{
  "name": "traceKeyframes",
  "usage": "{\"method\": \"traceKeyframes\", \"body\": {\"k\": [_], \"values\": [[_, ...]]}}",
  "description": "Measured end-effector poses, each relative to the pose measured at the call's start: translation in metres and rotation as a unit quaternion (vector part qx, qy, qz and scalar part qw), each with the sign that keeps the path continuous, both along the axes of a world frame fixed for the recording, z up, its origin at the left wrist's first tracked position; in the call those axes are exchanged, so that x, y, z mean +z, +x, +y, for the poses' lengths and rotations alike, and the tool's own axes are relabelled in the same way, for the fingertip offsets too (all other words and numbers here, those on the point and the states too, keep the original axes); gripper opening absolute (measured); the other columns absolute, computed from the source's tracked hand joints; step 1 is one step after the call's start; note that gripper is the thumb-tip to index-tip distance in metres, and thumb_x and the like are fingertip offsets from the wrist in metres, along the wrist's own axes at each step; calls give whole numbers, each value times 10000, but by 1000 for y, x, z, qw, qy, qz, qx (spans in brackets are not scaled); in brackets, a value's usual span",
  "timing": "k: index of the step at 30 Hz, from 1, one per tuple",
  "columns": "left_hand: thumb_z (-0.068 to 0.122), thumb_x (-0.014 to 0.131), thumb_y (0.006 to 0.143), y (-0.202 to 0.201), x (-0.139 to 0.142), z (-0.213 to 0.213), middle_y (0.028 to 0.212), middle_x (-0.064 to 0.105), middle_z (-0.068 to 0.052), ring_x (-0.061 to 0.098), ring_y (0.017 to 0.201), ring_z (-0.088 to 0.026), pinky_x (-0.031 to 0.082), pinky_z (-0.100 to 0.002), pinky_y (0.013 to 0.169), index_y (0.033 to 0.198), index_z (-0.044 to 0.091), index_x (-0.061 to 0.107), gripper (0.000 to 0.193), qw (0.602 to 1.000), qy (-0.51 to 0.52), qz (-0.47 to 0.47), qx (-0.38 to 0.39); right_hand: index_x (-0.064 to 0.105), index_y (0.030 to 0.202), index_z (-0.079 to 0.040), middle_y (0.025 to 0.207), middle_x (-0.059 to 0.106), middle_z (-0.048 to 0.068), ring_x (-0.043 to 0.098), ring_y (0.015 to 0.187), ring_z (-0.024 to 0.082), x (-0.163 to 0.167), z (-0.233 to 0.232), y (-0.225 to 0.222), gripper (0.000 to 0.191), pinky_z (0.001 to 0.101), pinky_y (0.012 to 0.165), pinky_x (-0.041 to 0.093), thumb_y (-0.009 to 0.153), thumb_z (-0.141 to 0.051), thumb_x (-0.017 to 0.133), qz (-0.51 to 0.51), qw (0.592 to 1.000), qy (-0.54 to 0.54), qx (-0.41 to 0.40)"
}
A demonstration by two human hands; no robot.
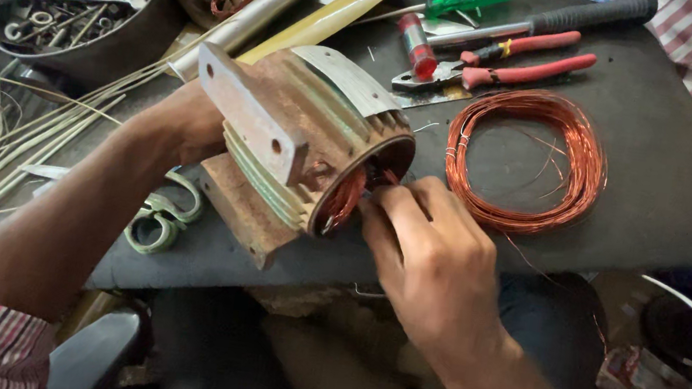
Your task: The person winds copper wire by hand into the slots of a motor stator. They hold the stator with one hand and feed the wire into the slots with the other, rotating the stator as needed to continue the winding process.
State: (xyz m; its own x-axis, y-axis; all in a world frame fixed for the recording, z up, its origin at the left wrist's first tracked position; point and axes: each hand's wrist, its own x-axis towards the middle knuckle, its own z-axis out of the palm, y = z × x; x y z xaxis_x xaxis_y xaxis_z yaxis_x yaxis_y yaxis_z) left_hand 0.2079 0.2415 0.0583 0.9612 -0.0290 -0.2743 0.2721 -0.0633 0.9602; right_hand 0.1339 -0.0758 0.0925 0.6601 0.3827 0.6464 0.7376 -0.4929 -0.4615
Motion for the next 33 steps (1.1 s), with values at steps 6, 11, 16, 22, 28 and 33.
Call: {"method": "traceKeyframes", "body": {"k": [6, 11, 16, 22, 28, 33], "values": [[170, 650, 958, -7, 14, -9, 1064, 745, -108, 718, 896, -182, 603, -349, 757, 1185, -13, 701, 296, 997, 74, 14, 29, 696, 993, -46, 878, 633, 111, 668, 775, 313, 2, 2, -1, 109, 419, 677, 524, 913, -70, 766, 43, 999, 15, -7], [181, 661, 898, -21, 29, -7, 1073, 765, -119, 734, 941, -186, 614, -349, 778, 1187, 1, 685, 341, 970, 238, -27, -36, 704, 1016, -34, 879, 639, 128, 667, 776, 321, 2, 6, 9, 119, 431, 666, 523, 909, -42, 756, 23, 1000, -1, 7], [178, 660, 920, -23, 26, -2, 1092, 764, -106, 706, 960, -162, 583, -343, 792, 1194, 5, 709, 328, 932, 337, -93, -91, 680, 1065, -1, 910, 646, 145, 681, 817, 332, 5, 6, 16, 189, 431, 701, 551, 880, 3, 714, 12, 998, -44, 38], [154, 691, 880, -9, 8, 5, 1084, 743, -90, 685, 916, -158, 572, -351, 759, 1203, 24, 711, 348, 958, 258, -103, -69, 684, 1078, -32, 927, 651, 133, 669, 828, 281, 14, -6, 21, 209, 393, 695, 565, 880, -101, 685, -61, 981, -179, 41], [160, 650, 943, -5, -1, 5, 1100, 734, -78, 698, 905, -142, 587, -336, 759, 1195, 26, 701, 290, 998, 58, -4, 5, 695, 1034, -53, 873, 644, 103, 664, 804, 244, 15, -10, 20, 236, 352, 676, 570, 851, -203, 682, -144, 953, -266, 17], [158, 664, 924, -7, 13, -3, 1120, 766, -81, 703, 988, -167, 550, -344, 888, 1170, 15, 726, 291, 894, 374, -180, -168, 680, 968, -70, 842, 647, 80, 682, 816, 224, 12, -4, 20, 169, 338, 710, 589, 829, -165, 694, -132, 934, -333, -5]]}}
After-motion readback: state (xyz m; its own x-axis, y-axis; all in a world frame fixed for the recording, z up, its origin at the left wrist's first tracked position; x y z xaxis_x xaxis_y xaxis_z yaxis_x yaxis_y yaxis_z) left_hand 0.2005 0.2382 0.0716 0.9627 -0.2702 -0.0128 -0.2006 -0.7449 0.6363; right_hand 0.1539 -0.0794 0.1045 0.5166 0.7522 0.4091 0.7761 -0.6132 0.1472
